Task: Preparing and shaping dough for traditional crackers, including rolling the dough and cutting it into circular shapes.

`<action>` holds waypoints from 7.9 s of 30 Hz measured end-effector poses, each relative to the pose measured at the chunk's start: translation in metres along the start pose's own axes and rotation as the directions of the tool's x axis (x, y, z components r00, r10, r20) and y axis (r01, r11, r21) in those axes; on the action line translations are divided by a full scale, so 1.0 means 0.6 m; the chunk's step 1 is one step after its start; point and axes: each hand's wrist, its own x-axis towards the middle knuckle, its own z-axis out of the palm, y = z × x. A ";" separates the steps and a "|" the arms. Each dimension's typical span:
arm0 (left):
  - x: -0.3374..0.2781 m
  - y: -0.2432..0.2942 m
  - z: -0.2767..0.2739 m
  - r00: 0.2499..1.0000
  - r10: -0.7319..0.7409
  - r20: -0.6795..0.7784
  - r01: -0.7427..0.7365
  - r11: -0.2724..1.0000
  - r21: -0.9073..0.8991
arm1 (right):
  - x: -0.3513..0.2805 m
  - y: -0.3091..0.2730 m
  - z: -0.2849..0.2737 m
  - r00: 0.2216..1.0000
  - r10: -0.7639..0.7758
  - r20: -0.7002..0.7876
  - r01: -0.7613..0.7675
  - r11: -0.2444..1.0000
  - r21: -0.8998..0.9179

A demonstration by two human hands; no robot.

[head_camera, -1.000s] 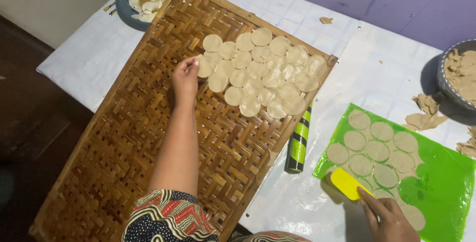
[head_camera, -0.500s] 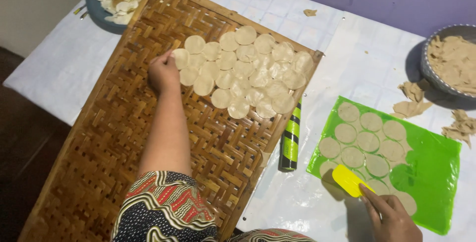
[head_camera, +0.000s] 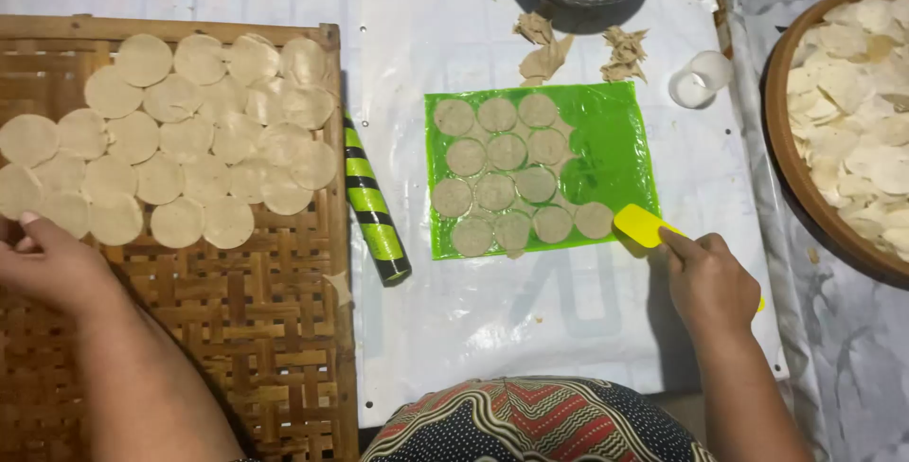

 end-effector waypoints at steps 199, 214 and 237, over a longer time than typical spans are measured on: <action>-0.325 0.661 0.048 0.529 0.021 0.848 0.388 0.883 -0.265 | 0.181 -0.213 0.049 0.848 -0.343 0.405 0.173 0.900 0.400; -0.326 0.660 0.052 0.546 0.023 0.837 0.385 0.881 -0.276 | 0.192 -0.212 0.052 0.815 -0.337 0.470 0.190 0.923 0.334; -0.327 0.658 0.052 0.522 0.020 0.853 0.379 0.890 -0.253 | 0.446 -0.140 0.043 0.973 -0.097 0.207 -0.011 0.886 0.464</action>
